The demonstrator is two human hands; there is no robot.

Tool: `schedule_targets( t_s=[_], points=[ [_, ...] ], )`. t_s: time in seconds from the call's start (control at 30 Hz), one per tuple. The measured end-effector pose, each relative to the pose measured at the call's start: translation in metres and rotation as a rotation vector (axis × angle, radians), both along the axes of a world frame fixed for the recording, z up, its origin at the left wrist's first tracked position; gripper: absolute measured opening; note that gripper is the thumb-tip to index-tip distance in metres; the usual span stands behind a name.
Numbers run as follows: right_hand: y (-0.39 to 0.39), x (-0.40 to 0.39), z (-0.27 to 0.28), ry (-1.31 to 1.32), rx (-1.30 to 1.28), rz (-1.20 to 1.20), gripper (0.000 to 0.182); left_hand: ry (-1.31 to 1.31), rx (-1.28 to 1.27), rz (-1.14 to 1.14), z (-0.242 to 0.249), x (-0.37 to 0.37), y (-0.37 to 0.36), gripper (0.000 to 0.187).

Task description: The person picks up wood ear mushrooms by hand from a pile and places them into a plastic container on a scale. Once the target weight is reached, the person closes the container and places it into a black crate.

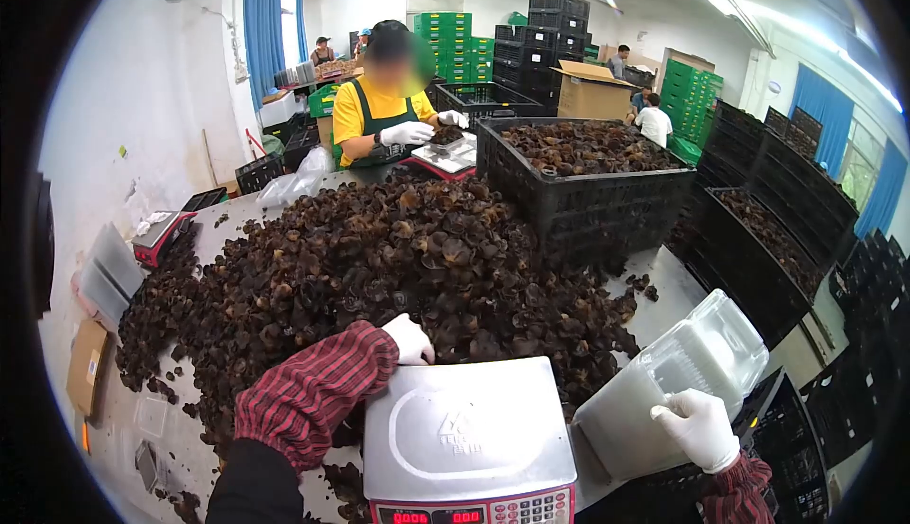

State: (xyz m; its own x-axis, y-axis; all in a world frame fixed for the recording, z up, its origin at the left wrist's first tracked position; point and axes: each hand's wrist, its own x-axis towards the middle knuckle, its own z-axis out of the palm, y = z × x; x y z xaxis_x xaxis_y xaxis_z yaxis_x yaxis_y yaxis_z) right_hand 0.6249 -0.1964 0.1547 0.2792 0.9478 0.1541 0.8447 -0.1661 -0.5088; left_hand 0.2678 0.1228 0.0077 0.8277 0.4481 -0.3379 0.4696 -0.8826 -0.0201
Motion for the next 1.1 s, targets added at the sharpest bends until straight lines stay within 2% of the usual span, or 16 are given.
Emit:
schedule_targets(
  t_s=[0.13, 0.2, 0.3, 0.33, 0.43, 0.57, 0.63, 0.67, 0.7, 0.8, 0.9, 0.93, 1.0, 1.07, 1.1],
  points=[
    [0.001, 0.002, 0.001, 0.029, -0.024, 0.003, 0.029, 0.051, -0.054, 0.068, 0.007, -0.023, -0.003, 0.028],
    [0.002, 0.003, 0.001, 0.017, -0.024, 0.029, 0.028, -0.006, -0.075, 0.062, -0.002, -0.044, 0.001, 0.028],
    [0.001, -0.002, 0.004, 0.095, -0.035, -0.033, 0.027, 0.095, -0.050, 0.184, -0.011, -0.079, -0.001, 0.033],
    [0.000, -0.003, 0.003, 0.095, -0.044, -0.024, 0.027, 0.109, -0.147, 0.239, 0.006, -0.088, -0.017, 0.038],
    [0.003, 0.000, -0.001, 0.040, 0.035, 0.014, 0.026, 0.007, -0.113, 0.292, -0.008, -0.132, -0.036, 0.039],
    [0.004, 0.003, -0.005, 0.046, 0.043, 0.001, 0.025, -0.097, -0.012, 0.367, 0.009, -0.167, -0.085, 0.036],
    [0.005, 0.003, -0.004, 0.047, 0.030, 0.003, 0.024, -0.150, 0.186, 0.347, 0.013, -0.180, -0.104, 0.034],
    [0.005, 0.003, -0.004, 0.049, 0.016, -0.017, 0.024, -0.216, 0.303, 0.179, 0.011, -0.191, -0.100, 0.032],
    [0.005, 0.006, -0.009, 0.022, 0.072, 0.027, 0.024, -0.224, 0.336, 0.186, 0.008, -0.200, -0.095, 0.033],
    [0.006, 0.008, -0.007, -0.011, 0.024, 0.031, 0.024, -0.257, 0.499, 0.222, 0.021, -0.221, -0.087, 0.035],
    [0.005, 0.006, -0.009, -0.027, 0.074, 0.046, 0.025, -0.190, 0.504, 0.430, 0.038, -0.247, -0.080, 0.037],
    [0.005, 0.006, -0.009, -0.026, 0.084, 0.048, 0.026, -0.232, 0.427, 0.532, 0.048, -0.250, -0.082, 0.039],
    [0.005, 0.007, -0.008, -0.050, 0.082, 0.056, 0.026, -0.388, 0.486, 0.665, 0.054, -0.252, -0.095, 0.046],
    [0.006, 0.008, -0.009, -0.071, 0.069, 0.066, 0.026, -0.440, 0.643, 0.694, 0.059, -0.246, -0.123, 0.057],
    [0.006, 0.008, -0.009, -0.074, 0.074, 0.060, 0.025, -0.481, 0.634, 0.662, 0.056, -0.240, -0.142, 0.058]
  ],
)
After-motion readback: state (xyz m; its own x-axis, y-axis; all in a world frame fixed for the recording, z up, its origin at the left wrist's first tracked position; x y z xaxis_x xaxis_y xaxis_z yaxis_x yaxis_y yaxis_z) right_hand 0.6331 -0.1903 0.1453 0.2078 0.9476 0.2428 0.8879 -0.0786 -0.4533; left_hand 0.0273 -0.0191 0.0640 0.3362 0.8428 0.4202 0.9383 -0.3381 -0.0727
